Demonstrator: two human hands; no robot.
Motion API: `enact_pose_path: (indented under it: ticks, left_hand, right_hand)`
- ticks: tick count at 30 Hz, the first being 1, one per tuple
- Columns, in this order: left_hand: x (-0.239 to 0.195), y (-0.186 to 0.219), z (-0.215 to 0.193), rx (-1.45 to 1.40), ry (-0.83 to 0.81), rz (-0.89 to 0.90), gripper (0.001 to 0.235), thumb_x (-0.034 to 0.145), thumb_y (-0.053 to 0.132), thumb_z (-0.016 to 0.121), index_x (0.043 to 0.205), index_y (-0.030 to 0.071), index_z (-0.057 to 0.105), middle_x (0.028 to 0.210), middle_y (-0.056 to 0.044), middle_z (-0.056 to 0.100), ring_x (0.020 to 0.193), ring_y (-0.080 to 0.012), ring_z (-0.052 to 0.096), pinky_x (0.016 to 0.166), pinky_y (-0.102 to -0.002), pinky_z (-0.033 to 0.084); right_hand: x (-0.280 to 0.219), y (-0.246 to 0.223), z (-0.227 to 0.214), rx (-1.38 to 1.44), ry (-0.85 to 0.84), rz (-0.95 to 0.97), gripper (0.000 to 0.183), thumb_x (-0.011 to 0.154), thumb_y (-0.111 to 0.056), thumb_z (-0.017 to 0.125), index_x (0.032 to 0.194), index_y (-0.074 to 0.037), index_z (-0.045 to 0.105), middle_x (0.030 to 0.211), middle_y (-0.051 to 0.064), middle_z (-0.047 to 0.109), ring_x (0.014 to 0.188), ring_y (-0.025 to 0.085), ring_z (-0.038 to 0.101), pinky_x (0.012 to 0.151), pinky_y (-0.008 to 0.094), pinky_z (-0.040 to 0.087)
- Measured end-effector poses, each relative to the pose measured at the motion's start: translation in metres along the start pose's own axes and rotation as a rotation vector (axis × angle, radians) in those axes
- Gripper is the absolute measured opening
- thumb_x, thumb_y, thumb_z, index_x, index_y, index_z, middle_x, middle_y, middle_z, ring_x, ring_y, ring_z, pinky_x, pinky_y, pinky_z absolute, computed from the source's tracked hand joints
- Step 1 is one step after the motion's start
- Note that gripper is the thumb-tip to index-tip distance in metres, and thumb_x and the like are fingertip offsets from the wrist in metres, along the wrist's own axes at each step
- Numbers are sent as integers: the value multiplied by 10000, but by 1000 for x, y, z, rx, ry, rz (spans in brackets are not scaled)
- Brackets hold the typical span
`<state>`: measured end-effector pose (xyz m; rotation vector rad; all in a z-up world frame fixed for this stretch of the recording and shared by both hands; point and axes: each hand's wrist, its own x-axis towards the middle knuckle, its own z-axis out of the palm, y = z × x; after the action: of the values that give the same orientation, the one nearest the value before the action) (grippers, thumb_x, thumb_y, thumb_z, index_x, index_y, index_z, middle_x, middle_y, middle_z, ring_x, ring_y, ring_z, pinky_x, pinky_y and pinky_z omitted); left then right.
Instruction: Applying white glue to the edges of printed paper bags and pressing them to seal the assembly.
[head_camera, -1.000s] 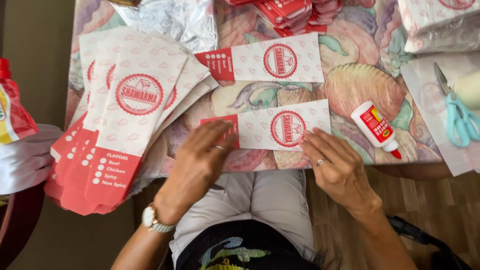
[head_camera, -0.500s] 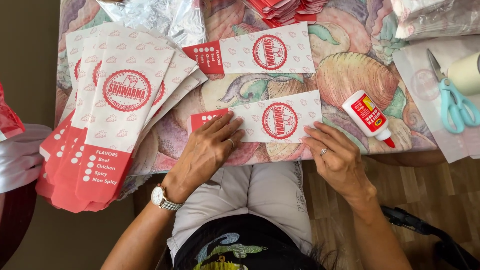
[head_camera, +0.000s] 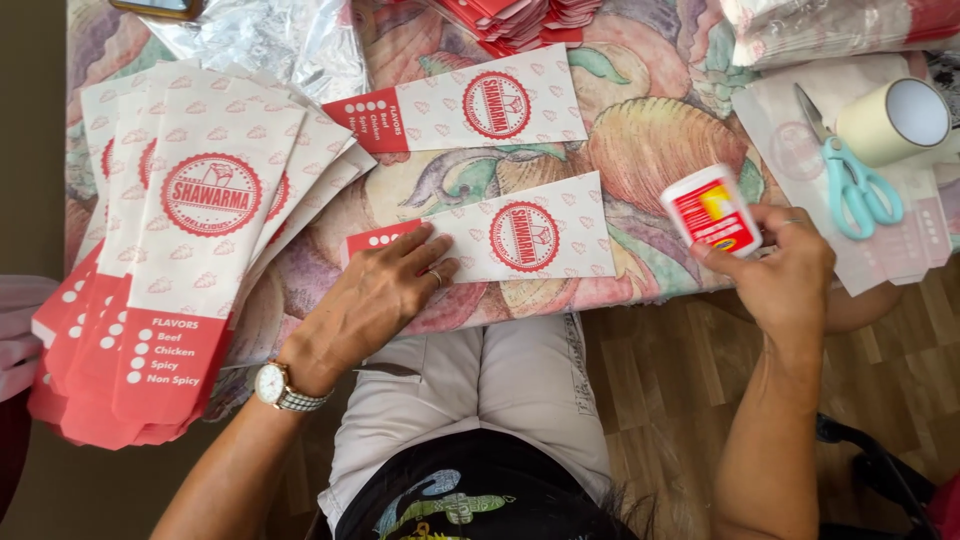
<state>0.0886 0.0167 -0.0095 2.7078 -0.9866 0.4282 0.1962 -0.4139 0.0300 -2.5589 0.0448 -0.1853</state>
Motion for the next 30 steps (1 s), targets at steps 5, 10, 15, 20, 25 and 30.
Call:
enact_pose_path:
  ticks: [5,10,15,20,25,30]
  left_hand:
    - [19,12,-17,134,30,-21,91,964,-23,561,1023,31,606,1130,-121,634,1053,-313,622,541,-382,519]
    - [25,19,-21,102,151,-84,153,1048,-13,528,909,45,553,828,-50,569,839,-247,619,408,-343,429]
    - [30,21,-31,-3,160,-259,251,1066,93,562,829,94,479,694,-46,507,696,-232,567,385,-377,335]
    - [28,15,-22,-9,150,-293,253,1065,116,565,822,88,497,680,-46,547,694,-248,605,403,-405,352]
    - [25,5,-21,-44,40,-370,259,1084,216,526,854,97,505,652,-78,594,578,-351,596,440,-486,382]
    - [34,3,-36,-159,-89,-536,192,1055,238,537,936,112,618,561,-111,669,649,-339,754,651,-445,598]
  right_hand:
    - [-24,-6,-2,944,130,35,571,845,53,798,1325,-93,527,1154,149,646,1091,241,693,674,476,686]
    - [-43,-14,2,1047,203,15,661,916,64,769,1467,-110,449,1123,198,612,1106,407,742,637,504,671]
    - [-43,-7,18,1078,258,-54,462,704,74,888,1086,-28,649,1064,128,716,989,223,726,943,459,700]
    - [-41,-7,30,1073,174,-113,515,817,-50,867,1228,-76,556,1112,74,687,1019,165,684,950,392,659]
    - [-41,-3,49,978,215,-88,479,821,-14,865,1164,-70,536,1033,89,682,926,149,669,864,346,653]
    - [-37,11,63,845,252,-164,505,813,16,910,1196,-36,585,1091,197,689,1052,322,714,988,466,577]
